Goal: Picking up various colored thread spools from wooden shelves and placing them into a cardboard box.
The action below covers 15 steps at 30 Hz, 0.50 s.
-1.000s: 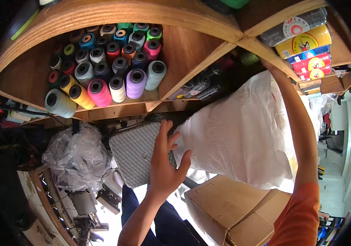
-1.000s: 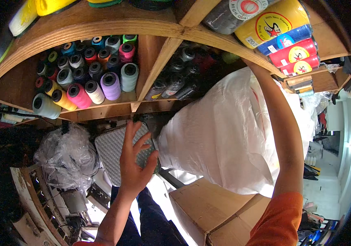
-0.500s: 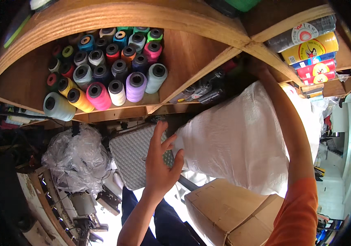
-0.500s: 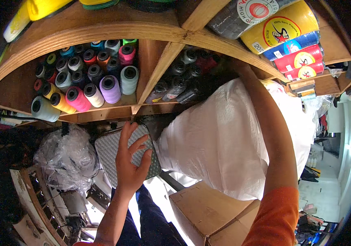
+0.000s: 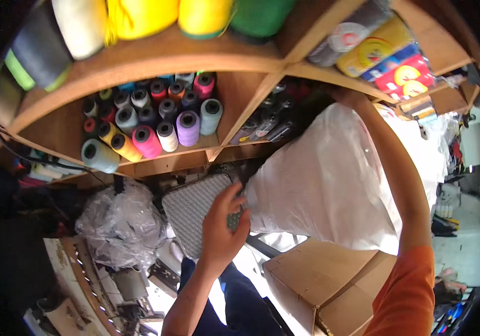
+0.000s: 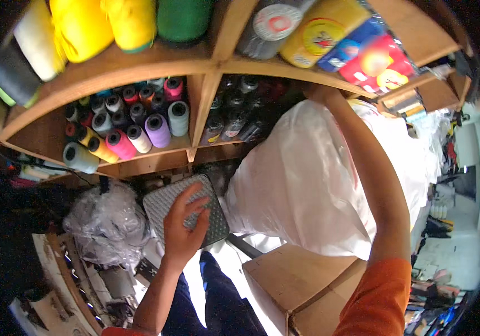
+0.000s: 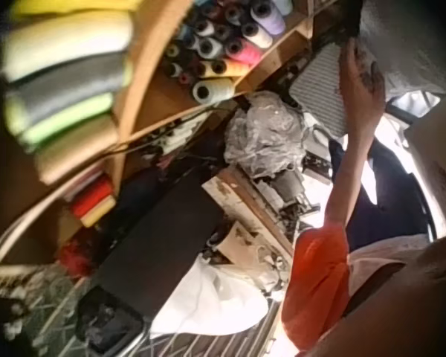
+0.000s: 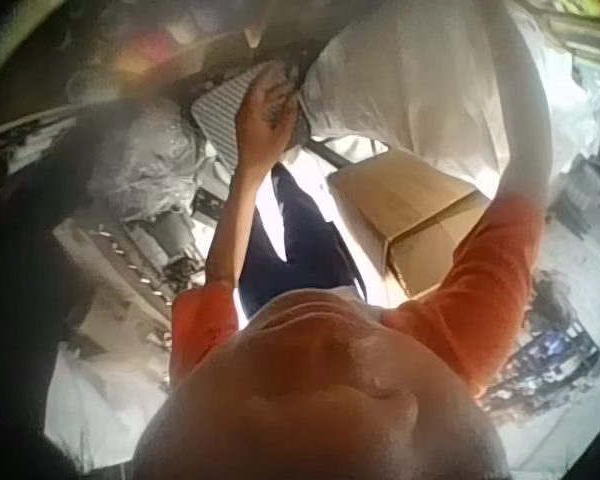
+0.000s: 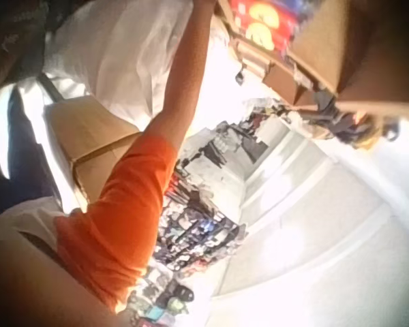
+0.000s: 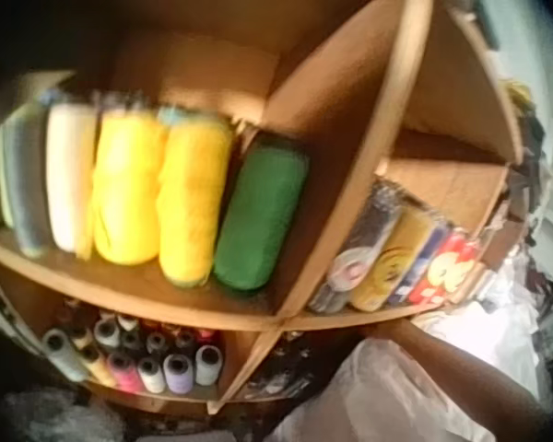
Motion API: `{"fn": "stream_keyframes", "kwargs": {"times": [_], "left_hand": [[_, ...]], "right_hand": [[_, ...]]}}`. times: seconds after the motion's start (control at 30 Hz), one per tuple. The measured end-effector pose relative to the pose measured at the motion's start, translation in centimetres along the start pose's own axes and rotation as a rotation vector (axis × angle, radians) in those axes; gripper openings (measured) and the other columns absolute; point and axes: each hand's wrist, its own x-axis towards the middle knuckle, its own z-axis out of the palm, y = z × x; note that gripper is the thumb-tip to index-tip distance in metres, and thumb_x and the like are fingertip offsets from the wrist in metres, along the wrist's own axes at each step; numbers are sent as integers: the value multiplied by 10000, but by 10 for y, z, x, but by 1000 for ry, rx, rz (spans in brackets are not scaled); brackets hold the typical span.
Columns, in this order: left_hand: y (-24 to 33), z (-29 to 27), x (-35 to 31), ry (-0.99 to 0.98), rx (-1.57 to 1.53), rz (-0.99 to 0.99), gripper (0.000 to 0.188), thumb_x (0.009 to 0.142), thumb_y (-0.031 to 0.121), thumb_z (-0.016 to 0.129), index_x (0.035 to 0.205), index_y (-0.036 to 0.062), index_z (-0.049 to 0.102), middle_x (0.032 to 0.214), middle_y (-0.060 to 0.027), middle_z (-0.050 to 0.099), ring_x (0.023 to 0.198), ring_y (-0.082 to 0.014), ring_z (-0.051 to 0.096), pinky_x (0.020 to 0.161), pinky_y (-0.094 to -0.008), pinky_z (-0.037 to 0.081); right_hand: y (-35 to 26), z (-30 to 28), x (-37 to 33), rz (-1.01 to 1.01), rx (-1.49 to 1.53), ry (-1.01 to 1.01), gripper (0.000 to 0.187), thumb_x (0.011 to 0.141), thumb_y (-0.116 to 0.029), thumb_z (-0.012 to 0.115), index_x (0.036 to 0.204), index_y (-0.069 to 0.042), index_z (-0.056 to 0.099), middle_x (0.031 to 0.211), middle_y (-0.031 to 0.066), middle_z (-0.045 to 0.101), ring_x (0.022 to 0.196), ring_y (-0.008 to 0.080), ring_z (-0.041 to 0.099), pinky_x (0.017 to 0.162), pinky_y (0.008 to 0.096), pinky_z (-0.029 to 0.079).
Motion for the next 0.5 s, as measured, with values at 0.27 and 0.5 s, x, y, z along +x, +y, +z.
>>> {"fn": "stream_keyframes", "kwargs": {"times": [0.27, 0.5], "left_hand": [[108, 19, -46, -306, 145, 97, 266, 807, -24, 600, 1066, 23, 634, 768, -61, 532, 697, -143, 561, 665, -281, 501], [180, 84, -87, -643, 58, 218, 263, 776, -54, 584, 1021, 21, 647, 776, -83, 560, 658, -175, 561, 620, -300, 464]], "right_hand": [[-378, 63, -162, 202, -686, -46, 315, 886, -248, 607, 1133, -52, 606, 1094, 159, 638, 1005, 333, 603, 880, 410, 471], [-465, 19, -420, 927, -126, 591, 237, 912, -193, 558, 1057, -13, 611, 821, 26, 593, 748, 98, 557, 677, 251, 480]]}}
